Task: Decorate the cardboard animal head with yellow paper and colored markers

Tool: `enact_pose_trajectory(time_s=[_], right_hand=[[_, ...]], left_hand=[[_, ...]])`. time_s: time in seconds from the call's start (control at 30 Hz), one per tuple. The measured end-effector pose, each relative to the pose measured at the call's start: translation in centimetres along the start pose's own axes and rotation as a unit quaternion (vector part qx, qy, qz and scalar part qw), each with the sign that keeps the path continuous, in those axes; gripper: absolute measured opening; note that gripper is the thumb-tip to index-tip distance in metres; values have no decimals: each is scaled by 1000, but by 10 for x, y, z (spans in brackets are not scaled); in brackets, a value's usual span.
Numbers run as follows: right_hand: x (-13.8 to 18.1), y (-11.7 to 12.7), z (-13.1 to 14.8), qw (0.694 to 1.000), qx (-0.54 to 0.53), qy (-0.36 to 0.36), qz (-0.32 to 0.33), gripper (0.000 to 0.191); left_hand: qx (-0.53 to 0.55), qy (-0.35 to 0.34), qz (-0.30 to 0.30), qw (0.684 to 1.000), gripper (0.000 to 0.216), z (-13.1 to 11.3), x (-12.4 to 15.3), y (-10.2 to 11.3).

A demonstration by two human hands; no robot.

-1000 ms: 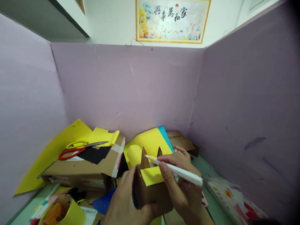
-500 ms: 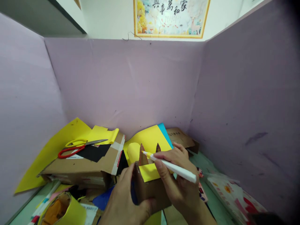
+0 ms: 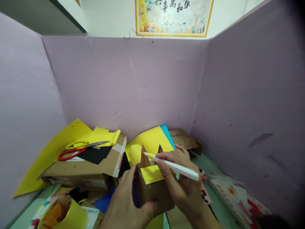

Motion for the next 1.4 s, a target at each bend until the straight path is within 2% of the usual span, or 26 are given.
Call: enact_pose_trajectory(time_s=[0.33,0.67,1.07,1.4], right_hand=[[0,0,3,997,-56,-23,38,9],[0,0,0,999,-22,-22,6,9],[-2,4,0,999,-38,-23,27,10],[-2,3,-1,1000,-17,2,7,10]], left_hand=[[0,16,-2,1000,65,0,1,0],[-4,-4,5,1000,72,3,0,1],[0,4,16,1000,73,6,0,0],[7,-5,3,1000,72,9,0,1]])
Point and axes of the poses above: each hand's wrist, its own x-axis away from the middle knuckle, its own y-axis out of the back of the hand, z = x × y, the point moved 4 cm from there along -x, towards the middle knuckle, and after that the axes turned 7 degrees about z, right-handed, at the moved point
